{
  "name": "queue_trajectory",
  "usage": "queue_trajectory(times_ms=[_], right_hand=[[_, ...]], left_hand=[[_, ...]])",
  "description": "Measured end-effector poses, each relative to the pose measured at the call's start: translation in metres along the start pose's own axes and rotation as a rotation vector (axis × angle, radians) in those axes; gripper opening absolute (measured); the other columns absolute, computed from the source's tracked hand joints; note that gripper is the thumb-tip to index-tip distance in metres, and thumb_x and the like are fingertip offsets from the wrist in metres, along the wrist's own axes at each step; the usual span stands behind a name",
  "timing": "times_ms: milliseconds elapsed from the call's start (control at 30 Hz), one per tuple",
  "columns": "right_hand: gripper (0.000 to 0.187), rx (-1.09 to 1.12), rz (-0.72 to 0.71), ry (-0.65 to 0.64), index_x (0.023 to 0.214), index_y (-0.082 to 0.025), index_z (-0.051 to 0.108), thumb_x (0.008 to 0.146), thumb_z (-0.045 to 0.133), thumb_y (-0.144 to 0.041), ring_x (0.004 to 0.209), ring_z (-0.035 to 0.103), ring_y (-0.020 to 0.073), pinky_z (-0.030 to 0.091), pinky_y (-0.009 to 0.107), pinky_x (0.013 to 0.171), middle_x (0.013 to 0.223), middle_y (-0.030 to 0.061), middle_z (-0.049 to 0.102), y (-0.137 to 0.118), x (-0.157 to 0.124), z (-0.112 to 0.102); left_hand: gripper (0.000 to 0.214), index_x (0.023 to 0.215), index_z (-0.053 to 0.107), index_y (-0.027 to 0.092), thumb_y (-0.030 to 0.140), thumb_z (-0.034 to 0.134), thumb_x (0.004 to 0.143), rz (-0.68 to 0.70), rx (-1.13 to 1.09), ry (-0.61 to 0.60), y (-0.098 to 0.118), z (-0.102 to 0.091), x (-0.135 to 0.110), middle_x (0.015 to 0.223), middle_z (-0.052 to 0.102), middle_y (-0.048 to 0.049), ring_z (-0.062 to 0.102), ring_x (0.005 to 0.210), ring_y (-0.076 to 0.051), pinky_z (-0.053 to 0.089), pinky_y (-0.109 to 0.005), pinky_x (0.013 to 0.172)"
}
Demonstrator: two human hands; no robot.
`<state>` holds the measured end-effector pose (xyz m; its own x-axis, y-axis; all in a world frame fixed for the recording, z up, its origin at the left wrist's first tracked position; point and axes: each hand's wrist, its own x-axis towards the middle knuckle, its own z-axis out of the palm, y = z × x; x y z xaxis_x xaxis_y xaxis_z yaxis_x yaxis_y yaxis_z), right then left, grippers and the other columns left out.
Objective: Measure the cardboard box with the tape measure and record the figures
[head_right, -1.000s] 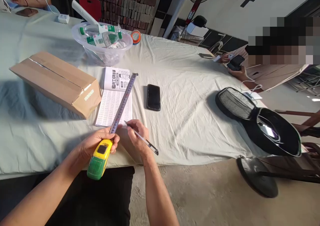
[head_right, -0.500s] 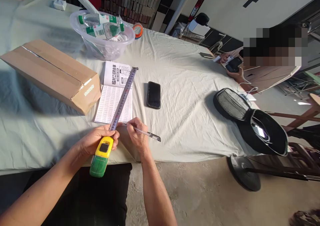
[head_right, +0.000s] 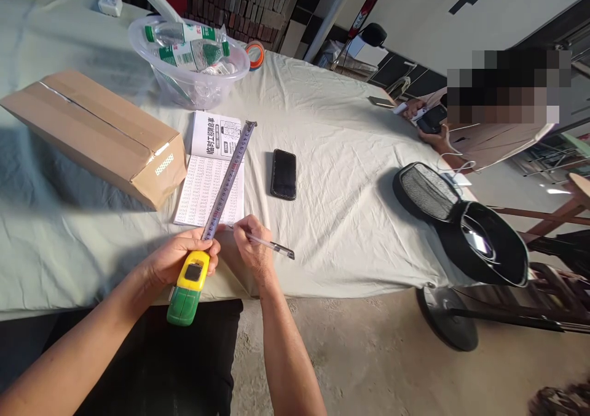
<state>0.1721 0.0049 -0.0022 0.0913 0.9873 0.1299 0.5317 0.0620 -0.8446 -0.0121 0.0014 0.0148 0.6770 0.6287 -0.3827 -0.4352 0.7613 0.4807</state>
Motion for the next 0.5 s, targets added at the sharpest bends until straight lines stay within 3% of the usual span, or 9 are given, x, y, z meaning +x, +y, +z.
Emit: queue_trajectory(times_ms=[500], right_hand=[[0.011, -0.017, -0.017, 0.024, 0.069, -0.021, 0.054, 0.080, 0.052, -0.021, 0.053, 0.046, 0.0107, 0.037, 0.024, 0.054, 0.058, -0.0047, 0.054, 0.0020, -0.0007, -0.0005]], left_hand=[[0.018, 0.099, 0.056, 0.015, 0.013, 0.058, 0.081, -0.011, -0.003, 0.000, 0.0006, 0.0006, -0.0007, 0.073, 0.061, -0.0016, 0.062, 0.055, -0.015, 0.050, -0.023, 0.048]])
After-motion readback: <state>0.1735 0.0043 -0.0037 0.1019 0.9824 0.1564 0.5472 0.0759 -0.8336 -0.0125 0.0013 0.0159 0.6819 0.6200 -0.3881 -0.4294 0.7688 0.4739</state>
